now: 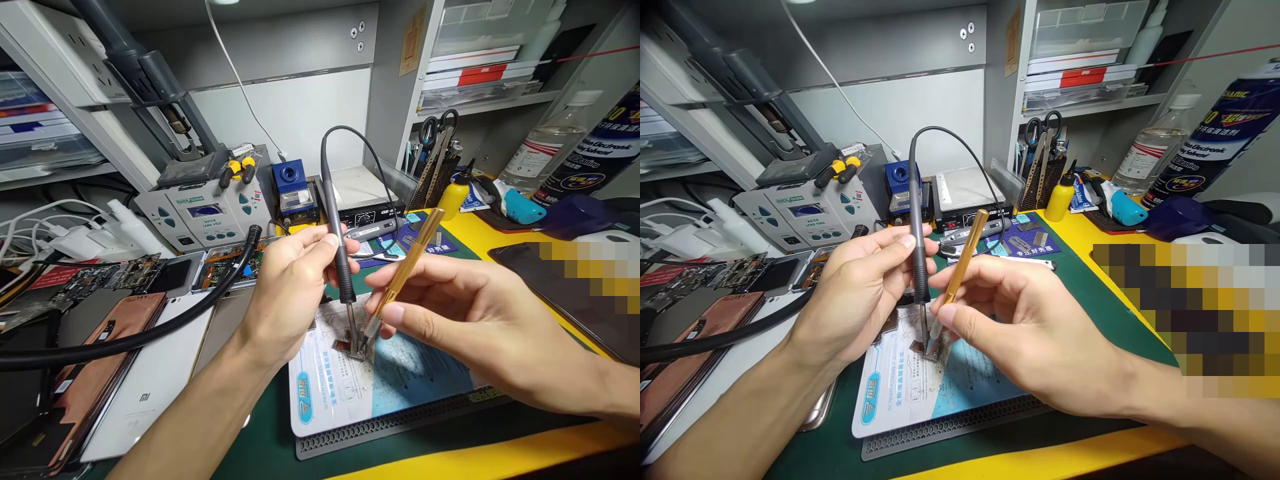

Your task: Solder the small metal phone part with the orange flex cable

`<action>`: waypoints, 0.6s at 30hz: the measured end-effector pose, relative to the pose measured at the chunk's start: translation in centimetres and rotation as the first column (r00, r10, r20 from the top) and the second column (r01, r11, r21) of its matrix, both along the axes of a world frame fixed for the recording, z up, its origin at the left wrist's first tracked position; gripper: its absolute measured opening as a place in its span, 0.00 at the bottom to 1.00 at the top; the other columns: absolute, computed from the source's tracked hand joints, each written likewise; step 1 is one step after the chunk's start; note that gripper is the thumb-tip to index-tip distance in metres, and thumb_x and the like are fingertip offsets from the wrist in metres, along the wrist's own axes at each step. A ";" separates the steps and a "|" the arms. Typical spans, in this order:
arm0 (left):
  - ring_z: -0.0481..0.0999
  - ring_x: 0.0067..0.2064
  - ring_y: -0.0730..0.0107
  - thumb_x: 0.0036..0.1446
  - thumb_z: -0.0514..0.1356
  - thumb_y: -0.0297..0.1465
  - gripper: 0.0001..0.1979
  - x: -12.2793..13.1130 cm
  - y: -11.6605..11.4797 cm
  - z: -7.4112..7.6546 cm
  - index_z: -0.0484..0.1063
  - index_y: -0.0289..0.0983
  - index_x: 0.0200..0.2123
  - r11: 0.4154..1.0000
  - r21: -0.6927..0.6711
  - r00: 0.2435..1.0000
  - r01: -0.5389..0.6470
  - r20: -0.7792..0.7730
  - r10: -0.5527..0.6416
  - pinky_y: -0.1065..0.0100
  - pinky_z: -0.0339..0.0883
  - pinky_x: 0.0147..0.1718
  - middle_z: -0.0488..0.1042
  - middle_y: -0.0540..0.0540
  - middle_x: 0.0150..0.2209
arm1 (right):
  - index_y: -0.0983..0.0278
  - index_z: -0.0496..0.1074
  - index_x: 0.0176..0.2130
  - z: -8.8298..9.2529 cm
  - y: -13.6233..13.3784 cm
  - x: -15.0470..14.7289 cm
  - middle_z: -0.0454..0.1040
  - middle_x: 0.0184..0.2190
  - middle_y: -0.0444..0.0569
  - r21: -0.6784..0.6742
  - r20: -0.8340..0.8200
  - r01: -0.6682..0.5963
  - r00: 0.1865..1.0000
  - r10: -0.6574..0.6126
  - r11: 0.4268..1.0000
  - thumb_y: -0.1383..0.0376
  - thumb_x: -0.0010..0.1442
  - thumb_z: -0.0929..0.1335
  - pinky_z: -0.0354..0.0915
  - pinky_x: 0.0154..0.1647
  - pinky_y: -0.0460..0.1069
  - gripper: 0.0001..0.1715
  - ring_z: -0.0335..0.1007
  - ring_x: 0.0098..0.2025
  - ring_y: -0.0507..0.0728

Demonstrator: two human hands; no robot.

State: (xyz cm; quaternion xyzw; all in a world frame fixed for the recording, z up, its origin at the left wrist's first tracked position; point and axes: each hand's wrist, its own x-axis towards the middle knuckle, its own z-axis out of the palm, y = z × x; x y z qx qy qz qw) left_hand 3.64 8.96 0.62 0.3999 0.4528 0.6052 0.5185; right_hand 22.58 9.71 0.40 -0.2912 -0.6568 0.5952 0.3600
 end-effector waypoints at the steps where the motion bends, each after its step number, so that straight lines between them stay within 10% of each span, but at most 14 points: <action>1: 0.80 0.39 0.69 0.64 0.64 0.28 0.05 0.0 0.0 0.0 0.81 0.35 0.37 1.000 0.001 1.000 -0.001 0.000 0.001 0.70 0.74 0.38 0.81 0.47 0.36 | 0.56 0.84 0.43 0.0 0.0 0.0 0.85 0.36 0.45 -0.011 -0.009 0.002 1.000 -0.002 1.000 0.64 0.59 0.80 0.77 0.38 0.44 0.10 0.79 0.35 0.53; 18: 0.81 0.38 0.68 0.66 0.61 0.25 0.06 0.2 0.3 -0.2 0.79 0.31 0.39 1.000 0.010 1.000 -0.022 0.018 0.022 0.70 0.77 0.36 0.80 0.45 0.36 | 0.58 0.83 0.43 0.0 -0.1 -0.1 0.83 0.34 0.44 0.006 0.012 0.006 1.000 -0.006 1.000 0.62 0.61 0.79 0.77 0.38 0.43 0.08 0.78 0.35 0.52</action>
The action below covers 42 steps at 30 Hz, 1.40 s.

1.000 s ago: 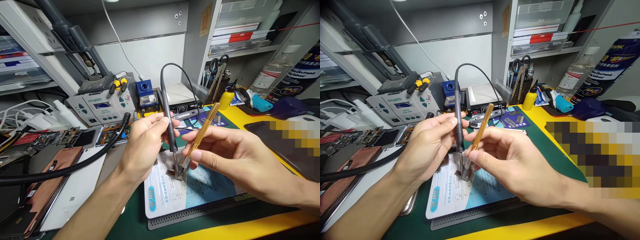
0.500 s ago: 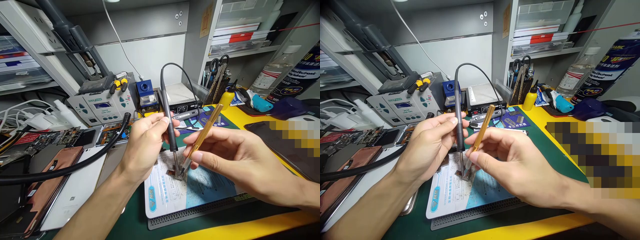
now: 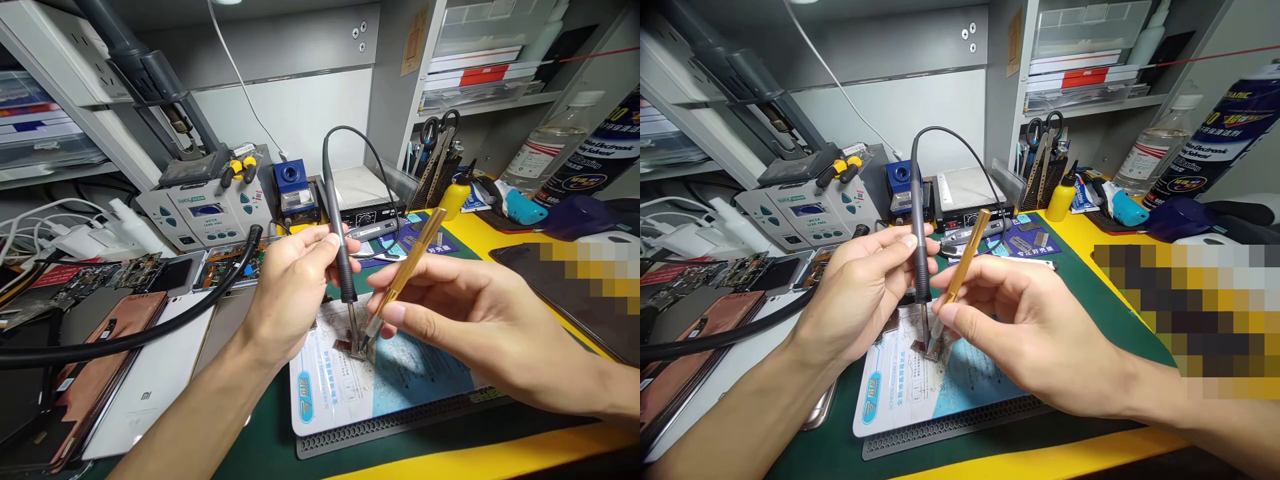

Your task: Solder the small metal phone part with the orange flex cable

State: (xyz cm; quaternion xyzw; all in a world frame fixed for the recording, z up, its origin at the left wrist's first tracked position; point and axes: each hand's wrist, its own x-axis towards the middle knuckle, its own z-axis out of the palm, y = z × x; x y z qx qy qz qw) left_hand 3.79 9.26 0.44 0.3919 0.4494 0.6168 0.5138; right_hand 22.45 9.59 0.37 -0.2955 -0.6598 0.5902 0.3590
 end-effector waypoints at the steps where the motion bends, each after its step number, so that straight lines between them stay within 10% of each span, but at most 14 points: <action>1: 0.81 0.38 0.68 0.66 0.61 0.25 0.06 0.0 0.0 0.0 0.79 0.31 0.39 1.000 0.001 1.000 -0.003 0.004 0.003 0.70 0.77 0.36 0.80 0.45 0.35 | 0.57 0.83 0.43 0.0 0.0 0.0 0.84 0.35 0.44 0.005 -0.001 0.002 1.000 -0.002 1.000 0.63 0.62 0.79 0.77 0.39 0.43 0.08 0.78 0.35 0.52; 42: 0.79 0.36 0.71 0.66 0.61 0.25 0.06 0.4 0.0 -0.1 0.80 0.32 0.41 0.999 0.025 1.000 -0.019 -0.013 0.019 0.71 0.71 0.35 0.80 0.47 0.35 | 0.57 0.83 0.45 0.2 0.1 0.4 0.85 0.36 0.43 0.055 0.006 0.012 1.000 -0.012 0.998 0.64 0.62 0.78 0.78 0.41 0.44 0.10 0.80 0.37 0.53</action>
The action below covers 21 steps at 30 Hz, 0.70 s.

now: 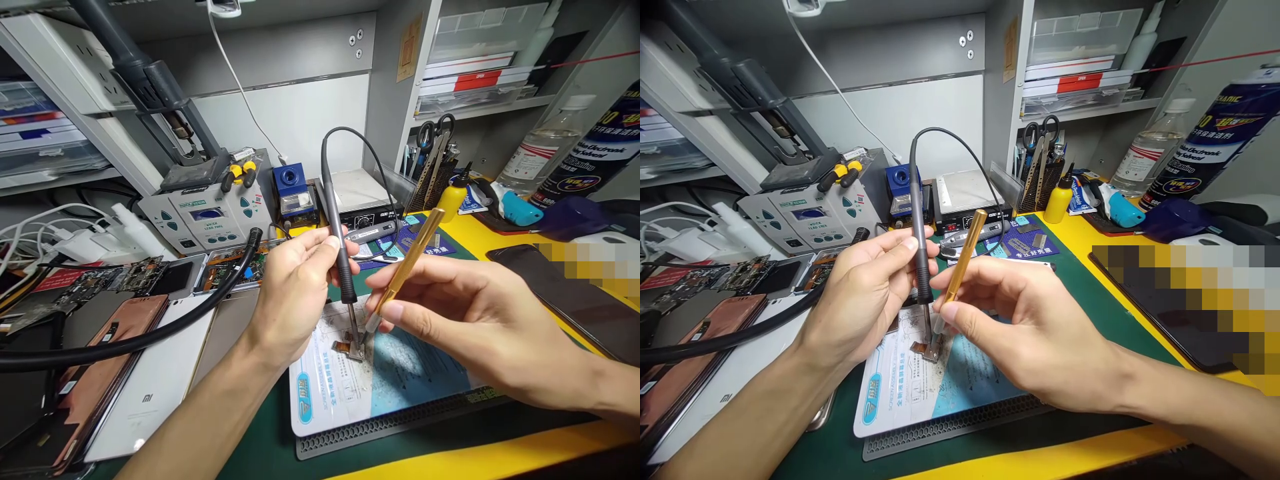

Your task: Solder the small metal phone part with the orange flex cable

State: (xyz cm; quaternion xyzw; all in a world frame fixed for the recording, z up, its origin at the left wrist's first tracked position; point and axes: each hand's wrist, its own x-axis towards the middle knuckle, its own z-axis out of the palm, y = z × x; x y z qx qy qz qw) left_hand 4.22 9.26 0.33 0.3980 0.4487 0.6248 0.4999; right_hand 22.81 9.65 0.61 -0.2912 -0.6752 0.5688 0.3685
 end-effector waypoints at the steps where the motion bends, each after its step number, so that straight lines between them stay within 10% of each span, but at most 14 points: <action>1: 0.79 0.35 0.71 0.66 0.61 0.25 0.06 0.0 0.0 0.0 0.80 0.32 0.41 1.000 0.001 1.000 -0.002 -0.003 0.002 0.71 0.71 0.35 0.80 0.47 0.36 | 0.57 0.83 0.45 0.0 0.0 0.0 0.85 0.36 0.43 0.002 -0.004 0.005 1.000 -0.005 1.000 0.64 0.62 0.78 0.78 0.41 0.43 0.09 0.80 0.37 0.53; 21: 0.78 0.34 0.70 0.66 0.62 0.26 0.06 -0.2 0.1 0.1 0.80 0.32 0.41 1.000 -0.007 1.000 -0.008 -0.003 0.008 0.70 0.71 0.33 0.80 0.46 0.35 | 0.56 0.84 0.43 0.1 0.0 -0.2 0.85 0.34 0.42 0.010 -0.025 0.033 0.999 -0.033 0.999 0.64 0.60 0.79 0.78 0.40 0.42 0.09 0.81 0.35 0.52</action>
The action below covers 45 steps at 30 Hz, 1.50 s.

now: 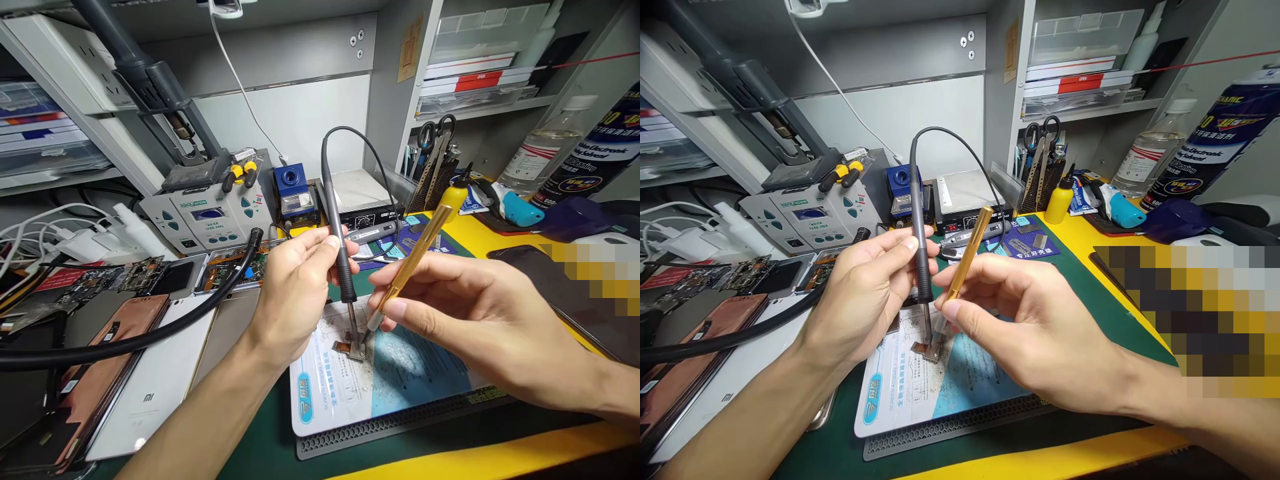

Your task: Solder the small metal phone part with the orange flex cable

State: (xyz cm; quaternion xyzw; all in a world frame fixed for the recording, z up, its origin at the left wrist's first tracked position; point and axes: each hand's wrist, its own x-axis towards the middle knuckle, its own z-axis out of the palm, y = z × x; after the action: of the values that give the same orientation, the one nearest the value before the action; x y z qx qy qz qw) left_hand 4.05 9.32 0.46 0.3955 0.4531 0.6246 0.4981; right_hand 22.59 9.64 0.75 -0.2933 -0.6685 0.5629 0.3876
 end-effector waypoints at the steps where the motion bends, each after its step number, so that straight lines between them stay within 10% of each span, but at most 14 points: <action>1: 0.78 0.34 0.70 0.66 0.61 0.26 0.06 0.0 0.0 0.0 0.80 0.32 0.41 1.000 -0.001 1.000 -0.001 0.002 0.001 0.70 0.71 0.33 0.80 0.46 0.35 | 0.56 0.84 0.43 0.0 0.1 0.0 0.84 0.33 0.42 0.009 0.007 0.016 1.000 -0.016 1.000 0.64 0.60 0.79 0.78 0.38 0.42 0.10 0.80 0.34 0.52; 10: 0.78 0.35 0.70 0.63 0.64 0.28 0.06 -0.9 0.2 0.4 0.80 0.32 0.40 0.999 0.024 0.999 -0.030 -0.013 0.030 0.71 0.72 0.33 0.81 0.44 0.36 | 0.58 0.83 0.39 0.4 2.4 0.5 0.81 0.28 0.43 0.088 -0.046 0.225 0.974 -0.222 0.970 0.58 0.61 0.79 0.77 0.34 0.47 0.08 0.79 0.30 0.54; 20: 0.81 0.42 0.67 0.61 0.70 0.40 0.17 -2.5 -1.1 1.2 0.80 0.37 0.49 0.995 0.076 0.967 0.059 -0.251 -0.038 0.70 0.74 0.44 0.83 0.44 0.41 | 0.64 0.79 0.34 1.9 7.5 2.6 0.75 0.22 0.41 0.117 -0.276 0.582 0.797 -0.537 0.805 0.55 0.64 0.76 0.76 0.27 0.48 0.15 0.75 0.24 0.53; 30: 0.79 0.51 0.58 0.68 0.63 0.40 0.11 -3.9 -3.2 3.2 0.78 0.42 0.48 0.917 0.399 0.690 -0.018 -0.659 0.300 0.60 0.70 0.54 0.82 0.45 0.47 | 0.65 0.75 0.52 1.9 9.8 4.3 0.79 0.45 0.50 0.026 -0.220 0.627 0.763 -0.607 0.779 0.57 0.72 0.71 0.78 0.38 0.53 0.16 0.79 0.39 0.56; 36: 0.79 0.41 0.63 0.67 0.65 0.37 0.11 -6.3 0.4 4.4 0.76 0.36 0.47 0.853 0.510 0.438 -0.106 -0.746 0.501 0.56 0.75 0.46 0.79 0.47 0.41 | 0.63 0.75 0.56 1.9 9.3 3.9 0.78 0.53 0.53 -0.003 -0.173 0.601 0.787 -0.592 0.799 0.57 0.72 0.71 0.78 0.47 0.58 0.18 0.79 0.47 0.60; 45: 0.80 0.49 0.59 0.69 0.64 0.38 0.18 -8.3 9.3 7.5 0.73 0.36 0.57 0.867 0.451 0.336 -0.213 -0.799 0.498 0.53 0.79 0.47 0.77 0.41 0.54 | 0.63 0.74 0.57 0.8 9.7 3.4 0.77 0.55 0.53 0.025 -0.154 0.567 0.816 -0.557 0.823 0.57 0.71 0.71 0.77 0.49 0.60 0.19 0.79 0.49 0.61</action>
State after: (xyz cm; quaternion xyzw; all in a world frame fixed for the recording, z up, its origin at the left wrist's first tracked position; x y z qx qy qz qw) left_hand -4.29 18.67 7.98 0.6181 0.6340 0.4637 -0.0302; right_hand 25.98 19.33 1.56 -0.4236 -0.5426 0.4188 0.5922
